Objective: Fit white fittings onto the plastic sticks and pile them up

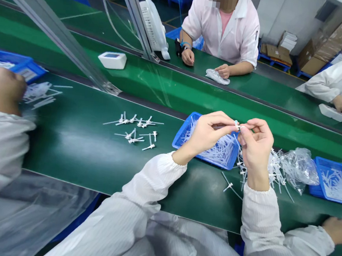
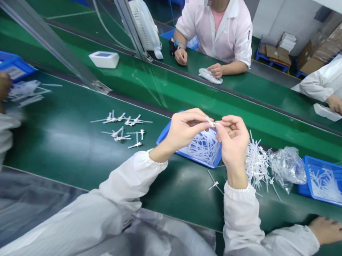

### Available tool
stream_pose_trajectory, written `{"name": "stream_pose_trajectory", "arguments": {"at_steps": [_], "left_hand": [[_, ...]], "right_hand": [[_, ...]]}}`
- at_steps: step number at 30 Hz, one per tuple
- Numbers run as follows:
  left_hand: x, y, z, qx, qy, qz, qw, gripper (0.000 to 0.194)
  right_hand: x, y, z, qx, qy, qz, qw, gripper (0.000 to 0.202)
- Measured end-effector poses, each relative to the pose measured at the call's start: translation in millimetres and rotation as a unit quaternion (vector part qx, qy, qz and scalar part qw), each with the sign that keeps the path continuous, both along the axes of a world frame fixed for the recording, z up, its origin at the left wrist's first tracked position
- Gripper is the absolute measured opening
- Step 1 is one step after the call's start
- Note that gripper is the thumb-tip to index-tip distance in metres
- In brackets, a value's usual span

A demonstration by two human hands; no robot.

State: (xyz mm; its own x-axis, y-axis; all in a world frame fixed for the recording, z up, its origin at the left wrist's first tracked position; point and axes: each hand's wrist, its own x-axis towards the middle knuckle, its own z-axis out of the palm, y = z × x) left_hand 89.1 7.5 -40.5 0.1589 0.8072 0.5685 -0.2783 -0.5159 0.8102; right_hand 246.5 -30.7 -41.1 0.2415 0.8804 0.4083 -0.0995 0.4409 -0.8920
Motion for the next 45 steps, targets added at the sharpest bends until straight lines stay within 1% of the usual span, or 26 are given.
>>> {"name": "stream_pose_trajectory", "arguments": {"at_steps": [4, 11, 14, 19, 23, 26, 29, 32, 36, 39, 45], "left_hand": [[-0.6, 0.0, -0.7, 0.018, 0.031, 0.022, 0.999, 0.010], [-6.0, 2.3, 4.4, 0.031, 0.070, -0.001, 0.997, 0.013], [-8.8, 3.4, 7.0, 0.010, 0.078, -0.019, 0.997, 0.016], [-10.3, 3.9, 10.1, -0.046, 0.044, -0.071, 0.995, 0.023], [-9.5, 2.7, 11.7, -0.072, 0.018, -0.079, 0.994, 0.025], [-8.9, 2.3, 11.4, -0.080, 0.004, -0.076, 0.994, 0.026], [-8.5, 2.6, 10.2, -0.084, 0.010, -0.074, 0.994, 0.028], [-8.4, 2.9, 8.7, -0.082, 0.012, -0.072, 0.994, 0.029], [-9.1, 2.7, 7.6, -0.076, 0.015, -0.069, 0.995, 0.025], [-9.9, 2.4, 8.4, -0.076, 0.017, -0.073, 0.994, 0.024], [-10.8, 2.4, 11.3, -0.075, 0.024, -0.073, 0.994, 0.025]], "right_hand": [[-1.2, 2.0, -0.9, 0.003, 0.012, 0.000, 1.000, 0.039], [1.2, -4.5, 5.7, 0.008, -0.058, -0.040, 0.997, 0.030], [2.1, -4.5, 6.9, 0.004, -0.064, -0.040, 0.997, 0.028], [5.6, -4.7, 10.1, 0.026, -0.059, 0.001, 0.998, 0.024], [3.4, -8.6, 15.2, 0.063, -0.094, -0.019, 0.993, 0.022], [-1.3, -10.0, 15.6, 0.076, -0.091, -0.036, 0.992, 0.020], [-4.3, -9.8, 13.6, 0.063, -0.089, -0.048, 0.993, 0.023], [-4.4, -9.5, 11.8, 0.068, -0.096, -0.052, 0.992, 0.029], [-2.8, -9.8, 10.8, 0.076, -0.101, -0.051, 0.991, 0.032], [-2.6, -10.1, 10.4, 0.082, -0.098, -0.047, 0.991, 0.033], [-4.2, -9.6, 10.5, 0.081, -0.106, -0.063, 0.989, 0.039]]}}
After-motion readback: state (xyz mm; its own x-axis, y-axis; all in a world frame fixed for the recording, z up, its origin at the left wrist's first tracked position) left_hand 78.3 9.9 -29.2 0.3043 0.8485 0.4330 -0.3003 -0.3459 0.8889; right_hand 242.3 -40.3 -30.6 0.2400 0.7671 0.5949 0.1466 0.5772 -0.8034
